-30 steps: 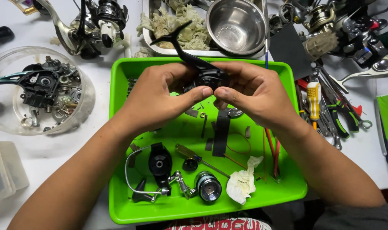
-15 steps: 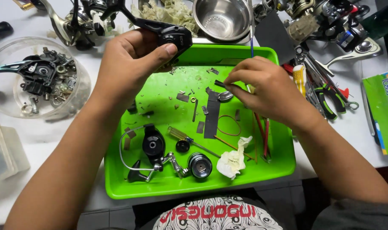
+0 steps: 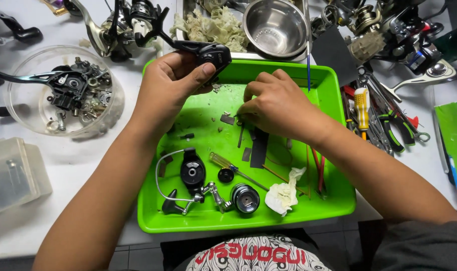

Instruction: Attaching the spool and drag components to a fishing reel and securing them with a screwdriver.

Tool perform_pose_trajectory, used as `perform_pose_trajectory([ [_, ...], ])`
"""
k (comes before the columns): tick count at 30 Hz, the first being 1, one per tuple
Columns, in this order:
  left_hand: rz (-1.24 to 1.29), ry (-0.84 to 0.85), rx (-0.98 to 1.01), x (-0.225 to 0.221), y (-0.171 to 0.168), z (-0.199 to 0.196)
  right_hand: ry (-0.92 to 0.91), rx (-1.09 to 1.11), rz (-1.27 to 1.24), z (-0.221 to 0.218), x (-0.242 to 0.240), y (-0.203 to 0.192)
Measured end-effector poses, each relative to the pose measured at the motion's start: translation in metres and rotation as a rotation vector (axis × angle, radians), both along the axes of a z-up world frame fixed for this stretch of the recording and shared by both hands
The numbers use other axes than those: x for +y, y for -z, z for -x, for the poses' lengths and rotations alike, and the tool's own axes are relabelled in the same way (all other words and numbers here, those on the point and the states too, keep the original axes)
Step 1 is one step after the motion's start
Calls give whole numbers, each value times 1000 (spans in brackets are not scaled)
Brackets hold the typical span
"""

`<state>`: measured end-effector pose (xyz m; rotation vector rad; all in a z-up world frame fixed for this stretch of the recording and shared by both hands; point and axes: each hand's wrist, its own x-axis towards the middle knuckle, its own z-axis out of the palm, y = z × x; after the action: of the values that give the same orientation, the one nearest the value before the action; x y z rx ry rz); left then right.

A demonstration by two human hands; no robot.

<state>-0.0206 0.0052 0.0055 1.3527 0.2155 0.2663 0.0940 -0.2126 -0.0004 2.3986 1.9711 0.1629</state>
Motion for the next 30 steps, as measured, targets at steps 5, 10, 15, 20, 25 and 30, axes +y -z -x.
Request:
perform_pose_trajectory([
  [5,17,38,7,0,-2,2,-42,-107,-33,-1,3,3],
  [10,116,36,-76,3,19,-7,-94,-156,-275,0,4,17],
  [15,298,44,-59,4,9,-1,-71,-128,-313,0,5,22],
  [20,468,51,-39,4,1,1,-7,193,-413,-3,4,-4],
  [25,524,59,-36,2,-7,3,88,644,-541,-6,1,-40],
  [30,582,118,41,8,-7,2,-95,526,-409,4,18,-101],
])
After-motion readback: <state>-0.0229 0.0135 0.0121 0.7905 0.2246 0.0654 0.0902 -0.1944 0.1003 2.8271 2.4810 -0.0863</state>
